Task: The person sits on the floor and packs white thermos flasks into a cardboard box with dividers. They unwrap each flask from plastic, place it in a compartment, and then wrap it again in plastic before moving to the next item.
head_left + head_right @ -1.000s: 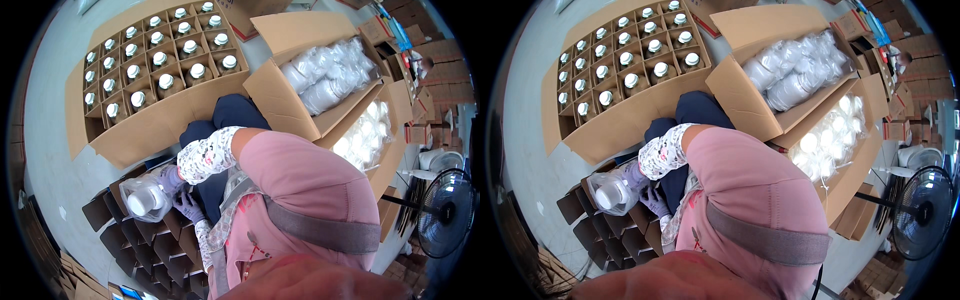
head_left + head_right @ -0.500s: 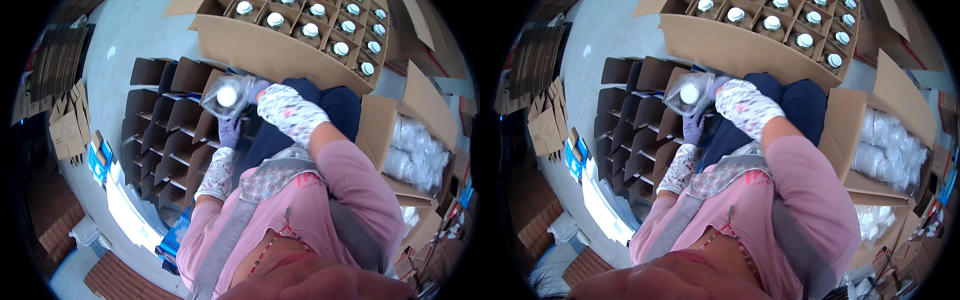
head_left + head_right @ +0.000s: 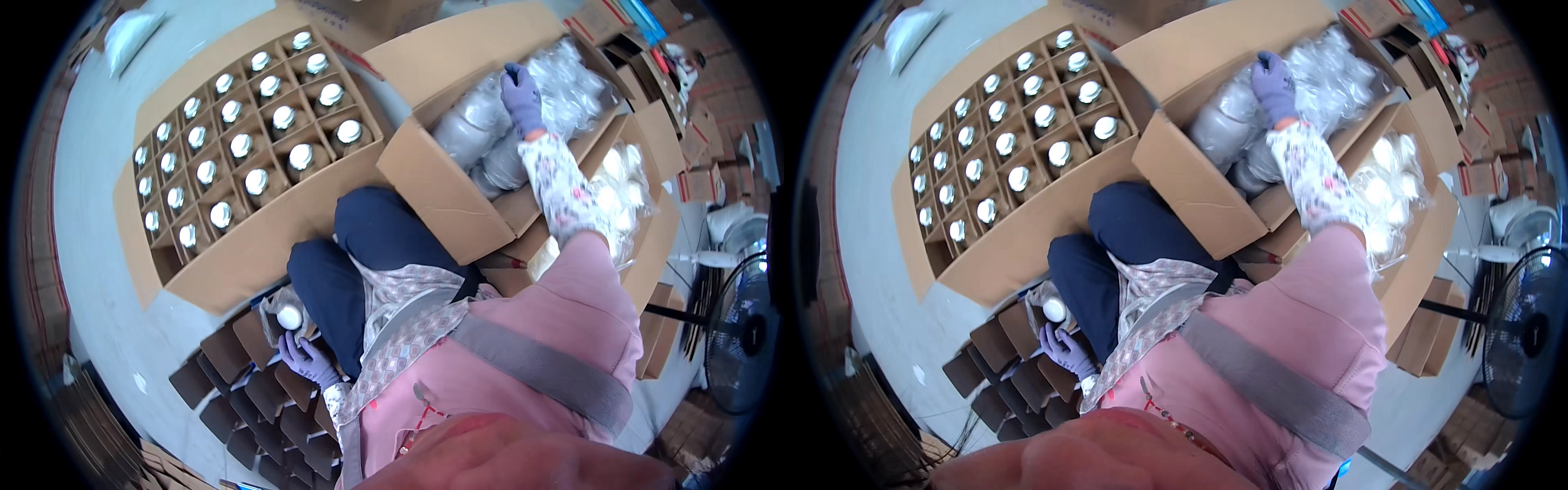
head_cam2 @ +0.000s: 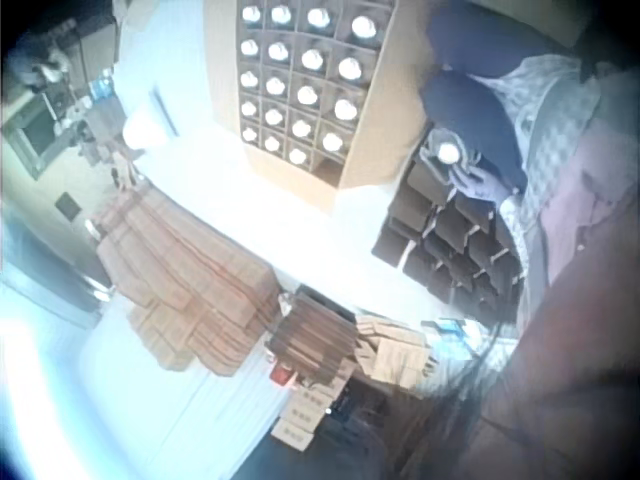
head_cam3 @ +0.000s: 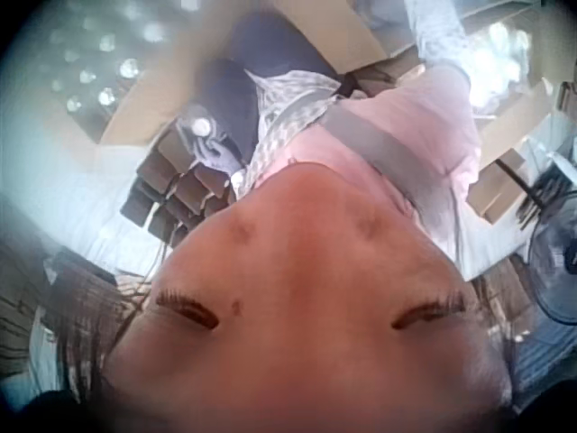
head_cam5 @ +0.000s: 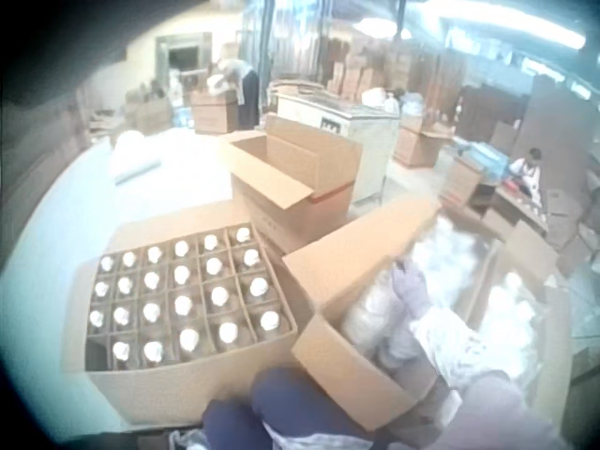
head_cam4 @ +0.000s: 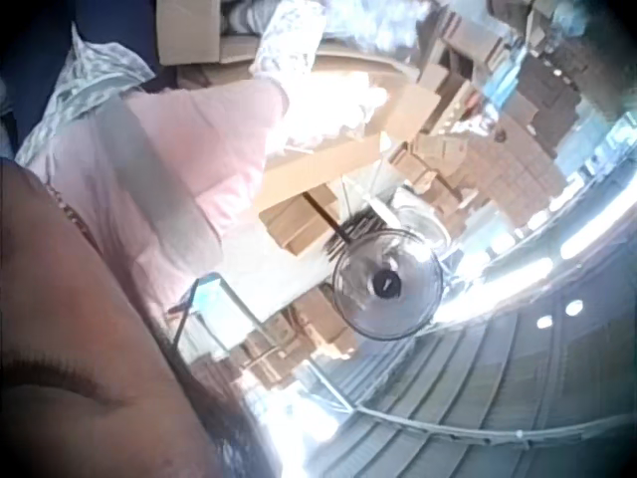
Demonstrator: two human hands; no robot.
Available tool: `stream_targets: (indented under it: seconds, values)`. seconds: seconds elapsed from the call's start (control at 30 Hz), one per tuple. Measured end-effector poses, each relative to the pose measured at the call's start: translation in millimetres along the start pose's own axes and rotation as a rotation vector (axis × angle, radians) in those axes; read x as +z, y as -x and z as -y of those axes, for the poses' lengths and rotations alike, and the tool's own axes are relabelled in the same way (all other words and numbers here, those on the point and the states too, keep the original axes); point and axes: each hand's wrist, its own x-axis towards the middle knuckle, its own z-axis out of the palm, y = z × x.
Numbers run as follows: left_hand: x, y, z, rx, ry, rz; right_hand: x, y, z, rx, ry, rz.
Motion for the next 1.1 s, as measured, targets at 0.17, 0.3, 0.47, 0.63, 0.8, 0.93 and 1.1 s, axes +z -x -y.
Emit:
stream_targets:
  seconds: [0.17,0.3,0.47,0.63,0.8,0.93,1.1]
  values:
    - [7,-53,-63,0.155,0.058,0.069,15,2,-17,0.06,0.806,0.746]
    - [13,-72,-90,0.208,0.063,0.057,14,38,1,-0.139,0.738,0.619]
    - [27,-74,-143,0.335,0.195,0.141,7,88,-28,-0.098,-0.138,0.564]
    - [37,-99,-235,0.527,0.401,0.29,-8,107,-6,0.17,-0.622,0.56]
    - [98,-142,-378,0.945,0.433,0.463,10,83,-102,0.553,-0.267,0.395]
    - [202,-164,-439,1.05,0.333,0.541,8,66,-70,0.117,0.136,0.881]
    - [232,-161,-471,1.172,-0.552,0.767,-7,33,-70,0.596,-0.155,0.162]
